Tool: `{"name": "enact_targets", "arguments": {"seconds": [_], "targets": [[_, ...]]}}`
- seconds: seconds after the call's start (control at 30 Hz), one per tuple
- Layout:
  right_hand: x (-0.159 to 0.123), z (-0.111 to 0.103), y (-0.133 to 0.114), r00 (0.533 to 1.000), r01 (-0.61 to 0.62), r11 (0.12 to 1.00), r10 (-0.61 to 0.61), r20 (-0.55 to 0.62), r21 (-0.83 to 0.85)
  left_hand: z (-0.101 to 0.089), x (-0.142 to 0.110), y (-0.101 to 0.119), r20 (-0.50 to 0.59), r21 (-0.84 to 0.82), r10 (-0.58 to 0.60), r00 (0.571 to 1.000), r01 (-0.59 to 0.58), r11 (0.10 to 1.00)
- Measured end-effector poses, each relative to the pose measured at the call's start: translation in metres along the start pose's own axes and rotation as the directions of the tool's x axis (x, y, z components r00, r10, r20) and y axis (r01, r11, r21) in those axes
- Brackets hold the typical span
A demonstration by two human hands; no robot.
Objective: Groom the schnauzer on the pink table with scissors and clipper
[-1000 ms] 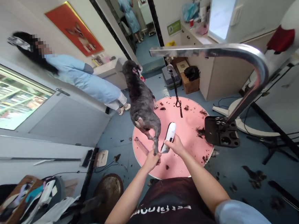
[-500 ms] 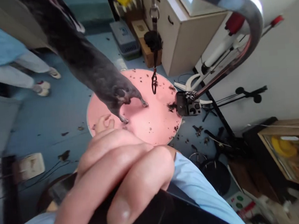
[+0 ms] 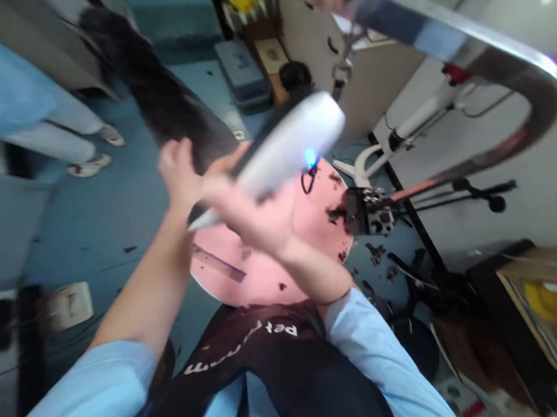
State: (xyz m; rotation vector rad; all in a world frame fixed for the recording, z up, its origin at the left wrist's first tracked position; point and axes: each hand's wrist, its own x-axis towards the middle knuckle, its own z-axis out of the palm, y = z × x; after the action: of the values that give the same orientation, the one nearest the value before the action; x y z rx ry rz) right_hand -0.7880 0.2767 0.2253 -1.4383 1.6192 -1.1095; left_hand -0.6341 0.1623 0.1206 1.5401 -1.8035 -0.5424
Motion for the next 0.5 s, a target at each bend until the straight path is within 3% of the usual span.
{"name": "enact_targets", "arguments": {"seconds": [0.07, 0.13, 0.23, 0.33, 0.43, 0.5], "targets": [[0.067, 0.01, 0.007, 0.998, 0.065, 0.987, -0.065, -0.004, 0.148, 0.012, -0.012, 0.001, 0.017, 0.027, -0.035, 0.999, 0.035, 0.999], [0.126, 0.024, 0.019, 0.989, 0.07, 0.957, -0.103, 0.104, 0.282, 0.023, -0.027, -0.001, -0.016, 0.037, -0.081, 0.997, 0.082, 0.996], [0.192, 0.05, 0.046, 0.917, 0.23, 0.927, -0.309, 0.252, 0.298, 0.03, -0.043, -0.005, -0.046, 0.038, -0.126, 0.991, 0.128, 0.991], [0.222, 0.071, 0.07, 0.83, 0.344, 0.9, -0.425, 0.36, 0.269, 0.029, -0.048, -0.01, -0.043, 0.021, -0.141, 0.989, 0.142, 0.99], [0.228, 0.08, 0.077, 0.765, 0.381, 0.897, -0.442, 0.469, 0.224, 0.027, -0.048, -0.013, -0.027, 0.001, -0.15, 0.988, 0.15, 0.989], [0.228, 0.082, 0.076, 0.747, 0.395, 0.892, -0.451, 0.488, 0.22, 0.027, -0.048, -0.014, -0.006, -0.005, -0.162, 0.987, 0.162, 0.987]]}}
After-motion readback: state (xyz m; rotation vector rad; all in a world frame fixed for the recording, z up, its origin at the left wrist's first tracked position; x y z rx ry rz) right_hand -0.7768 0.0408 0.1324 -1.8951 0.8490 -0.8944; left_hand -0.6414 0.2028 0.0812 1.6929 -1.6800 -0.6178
